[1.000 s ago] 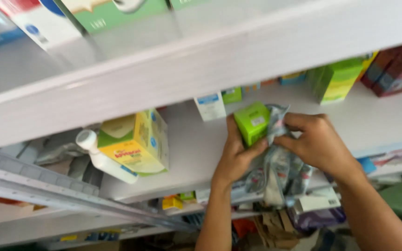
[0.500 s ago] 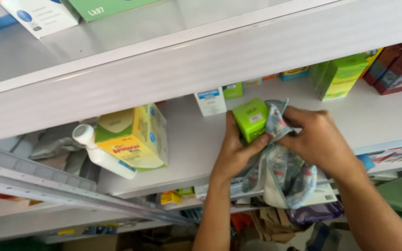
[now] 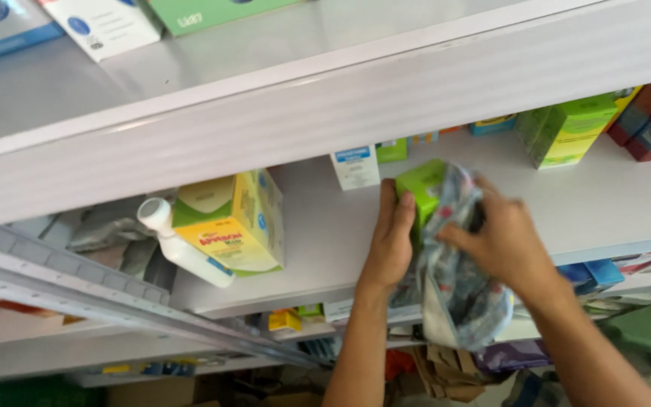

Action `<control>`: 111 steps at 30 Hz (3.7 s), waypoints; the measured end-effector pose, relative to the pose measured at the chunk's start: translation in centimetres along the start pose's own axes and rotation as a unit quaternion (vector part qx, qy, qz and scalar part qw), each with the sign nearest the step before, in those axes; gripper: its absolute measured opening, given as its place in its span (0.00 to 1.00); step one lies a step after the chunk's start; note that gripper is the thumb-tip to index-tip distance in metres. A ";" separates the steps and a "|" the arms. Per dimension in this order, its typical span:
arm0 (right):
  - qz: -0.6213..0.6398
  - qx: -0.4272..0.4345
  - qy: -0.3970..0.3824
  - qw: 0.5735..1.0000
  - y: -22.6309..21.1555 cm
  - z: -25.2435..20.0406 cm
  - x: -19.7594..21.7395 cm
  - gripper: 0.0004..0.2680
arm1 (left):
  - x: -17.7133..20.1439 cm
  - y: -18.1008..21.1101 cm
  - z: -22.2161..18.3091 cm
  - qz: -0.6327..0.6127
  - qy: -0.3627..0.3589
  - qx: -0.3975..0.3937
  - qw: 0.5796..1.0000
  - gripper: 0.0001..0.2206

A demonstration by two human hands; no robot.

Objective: Wiping down pharmacy shelves and medicine boxes using a cleaning cloth.

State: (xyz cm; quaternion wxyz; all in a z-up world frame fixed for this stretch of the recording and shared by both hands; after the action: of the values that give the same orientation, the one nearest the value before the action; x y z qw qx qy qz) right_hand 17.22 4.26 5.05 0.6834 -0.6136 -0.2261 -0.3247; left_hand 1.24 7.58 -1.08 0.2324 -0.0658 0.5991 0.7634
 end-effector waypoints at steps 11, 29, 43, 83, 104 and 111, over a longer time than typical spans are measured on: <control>0.030 0.008 0.060 0.998 8.1 -3.0 -1.1 0.13 | -0.5 4.0 -0.4 0.153 0.053 -0.137 0.977 0.22; 0.191 0.242 0.170 0.936 15.9 -17.2 -4.4 0.24 | -10.0 2.4 -12.4 0.209 -0.181 -0.241 0.930 0.35; 0.271 0.348 0.116 0.890 -4.6 -9.8 1.9 0.28 | -1.6 -10.9 -21.5 -0.103 0.057 -0.128 0.985 0.36; 0.504 0.170 0.175 0.828 0.0 2.4 -1.7 0.09 | -6.3 4.0 -7.6 0.566 0.103 -0.139 0.806 0.25; 0.376 0.220 0.298 0.849 1.0 2.4 -0.9 0.11 | -6.6 2.9 -5.2 0.494 0.130 -0.179 0.841 0.20; 0.410 0.287 0.247 0.830 1.1 2.8 -0.5 0.11 | -9.2 6.1 -4.7 0.405 0.096 -0.281 0.864 0.19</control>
State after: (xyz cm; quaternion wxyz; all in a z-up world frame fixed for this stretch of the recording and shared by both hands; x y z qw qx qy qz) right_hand 17.93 7.10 4.37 0.9323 -0.3249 0.1396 -0.0763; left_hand 5.93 -0.44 6.49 -0.1847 0.0472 0.3522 0.9163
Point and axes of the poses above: each hand's wrist, its own z-axis towards the middle knuckle, its own x-axis out of the back of the hand, y = z × x, the point moved 4 cm from there along z, towards the middle knuckle, and after that the axes turned 2 degrees about -z, right-handed, at the moved point
